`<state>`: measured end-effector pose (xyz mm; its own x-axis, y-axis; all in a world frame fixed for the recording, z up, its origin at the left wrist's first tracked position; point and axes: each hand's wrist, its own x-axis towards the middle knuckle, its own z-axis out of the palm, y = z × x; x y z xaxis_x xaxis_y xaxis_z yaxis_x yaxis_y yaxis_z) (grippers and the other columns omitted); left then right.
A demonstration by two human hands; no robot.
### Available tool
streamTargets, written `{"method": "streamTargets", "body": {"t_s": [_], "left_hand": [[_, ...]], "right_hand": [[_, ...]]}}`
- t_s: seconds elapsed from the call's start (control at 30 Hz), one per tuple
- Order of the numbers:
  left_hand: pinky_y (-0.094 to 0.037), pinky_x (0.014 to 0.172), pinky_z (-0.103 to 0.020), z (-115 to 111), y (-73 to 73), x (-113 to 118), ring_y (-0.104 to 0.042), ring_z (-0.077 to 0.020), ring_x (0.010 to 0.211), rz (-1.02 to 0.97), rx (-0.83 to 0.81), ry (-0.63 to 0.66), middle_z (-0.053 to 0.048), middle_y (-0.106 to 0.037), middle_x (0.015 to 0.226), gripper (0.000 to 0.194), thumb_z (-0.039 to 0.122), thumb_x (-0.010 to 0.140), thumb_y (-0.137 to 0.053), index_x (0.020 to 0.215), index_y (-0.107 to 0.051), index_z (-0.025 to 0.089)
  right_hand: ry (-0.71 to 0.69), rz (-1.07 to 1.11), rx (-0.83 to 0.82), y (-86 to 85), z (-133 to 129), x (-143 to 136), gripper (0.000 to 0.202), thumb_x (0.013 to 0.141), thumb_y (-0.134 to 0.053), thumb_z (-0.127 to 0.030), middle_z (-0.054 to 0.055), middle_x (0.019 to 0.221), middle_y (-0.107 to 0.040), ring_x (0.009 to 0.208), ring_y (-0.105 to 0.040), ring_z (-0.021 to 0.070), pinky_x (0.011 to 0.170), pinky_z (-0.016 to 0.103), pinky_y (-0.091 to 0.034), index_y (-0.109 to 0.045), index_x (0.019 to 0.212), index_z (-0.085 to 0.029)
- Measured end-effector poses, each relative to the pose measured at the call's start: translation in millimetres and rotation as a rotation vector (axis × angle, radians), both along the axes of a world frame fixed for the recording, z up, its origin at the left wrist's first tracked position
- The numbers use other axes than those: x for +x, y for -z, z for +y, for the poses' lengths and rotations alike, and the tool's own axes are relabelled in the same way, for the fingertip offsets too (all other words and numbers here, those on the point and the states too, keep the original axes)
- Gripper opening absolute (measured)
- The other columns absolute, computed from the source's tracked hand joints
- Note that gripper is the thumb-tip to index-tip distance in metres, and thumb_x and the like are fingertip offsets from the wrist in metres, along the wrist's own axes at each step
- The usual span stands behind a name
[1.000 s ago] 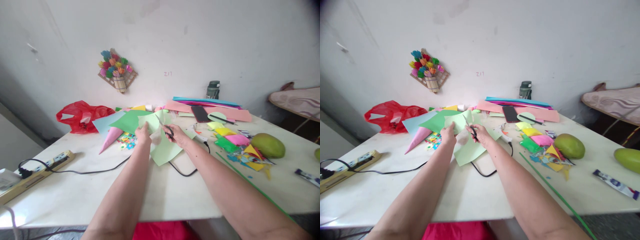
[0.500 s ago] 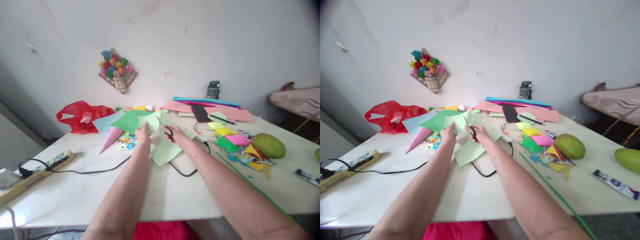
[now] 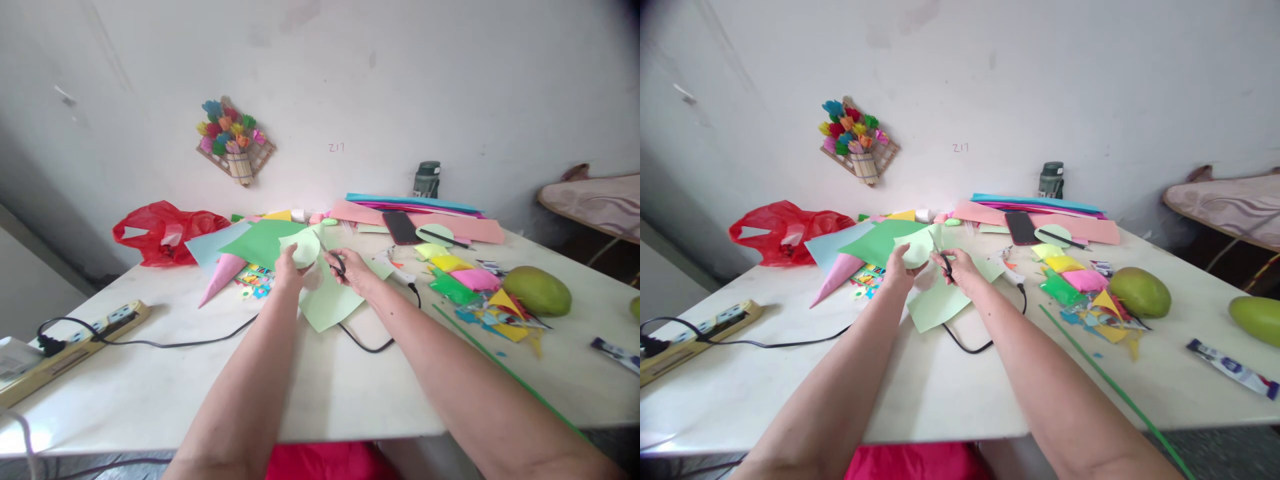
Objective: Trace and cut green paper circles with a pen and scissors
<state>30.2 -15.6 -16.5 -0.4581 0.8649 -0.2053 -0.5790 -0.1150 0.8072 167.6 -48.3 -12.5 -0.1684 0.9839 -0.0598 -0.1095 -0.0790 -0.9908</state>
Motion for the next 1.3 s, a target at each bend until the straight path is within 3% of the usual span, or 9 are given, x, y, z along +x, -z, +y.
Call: {"method": "streamTargets", "body": {"t_s": [0.07,0.17,0.43,0.67,1.03,1.3], "left_hand": [[-0.055,0.063,-0.042,0,-0.1,2,-0.061,-0.0236,0.080,-0.016,-0.013,0.020,-0.006,-0.059,0.081,0.021,0.011,0.061,-0.063,0.080,-0.055,0.013],[-0.056,0.063,-0.037,0,0.1,3,-0.061,-0.0212,0.079,-0.016,0.032,-0.054,-0.006,-0.058,0.083,0.021,0.006,0.061,-0.063,0.078,-0.053,0.012],[-0.055,0.061,-0.036,-3,0.9,5,-0.061,-0.0182,0.076,0.077,0.071,-0.208,-0.005,-0.059,0.082,0.017,0.013,0.069,-0.064,0.081,-0.053,0.012],[-0.055,0.060,-0.036,0,4.4,6,-0.062,-0.0184,0.072,0.154,0.116,-0.157,-0.006,-0.061,0.078,0.017,0.012,0.067,-0.065,0.081,-0.057,0.011],[-0.055,0.058,-0.034,-6,2.3,14,-0.062,-0.0180,0.070,0.207,0.146,-0.120,-0.008,-0.063,0.079,0.016,0.014,0.068,-0.066,0.082,-0.059,0.009],[-0.055,0.058,-0.035,-8,0.2,15,-0.062,-0.0183,0.070,0.200,0.139,-0.124,-0.007,-0.062,0.077,0.013,0.012,0.068,-0.064,0.081,-0.059,0.010]], "right_hand": [[0.018,0.004,0.001,-0.1,0,-1,0.040,0.067,-0.067,-0.040,-0.008,0.046,-0.049,0.032,-0.037,0.0032,0.034,0.015,-0.029,-0.048,0.095,-0.019],[0.027,0.005,0.000,1.1,0,-2,0.040,0.068,-0.067,-0.041,-0.008,0.045,-0.049,0.031,-0.037,0.0036,0.034,0.015,-0.029,-0.047,0.096,-0.020],[-0.022,0.007,-0.009,3.3,-2,-6,0.040,0.067,-0.068,-0.042,-0.008,0.045,-0.050,0.031,-0.038,0.0035,0.033,0.015,-0.028,-0.046,0.091,-0.020],[-0.039,0.038,0.012,6.1,1,-2,0.038,0.069,-0.065,-0.047,-0.007,0.046,-0.051,0.031,-0.040,0.0038,0.032,0.015,-0.029,-0.047,0.089,-0.020],[-0.028,0.035,0.064,3.5,0,0,0.041,0.069,-0.063,-0.052,-0.005,0.048,-0.052,0.032,-0.043,0.0052,0.027,0.015,-0.015,-0.047,0.086,-0.018],[-0.003,0.070,0.050,4.1,1,0,0.042,0.066,-0.065,-0.050,-0.007,0.046,-0.050,0.031,-0.040,0.0046,0.029,0.014,-0.022,-0.046,0.087,-0.020]]}}
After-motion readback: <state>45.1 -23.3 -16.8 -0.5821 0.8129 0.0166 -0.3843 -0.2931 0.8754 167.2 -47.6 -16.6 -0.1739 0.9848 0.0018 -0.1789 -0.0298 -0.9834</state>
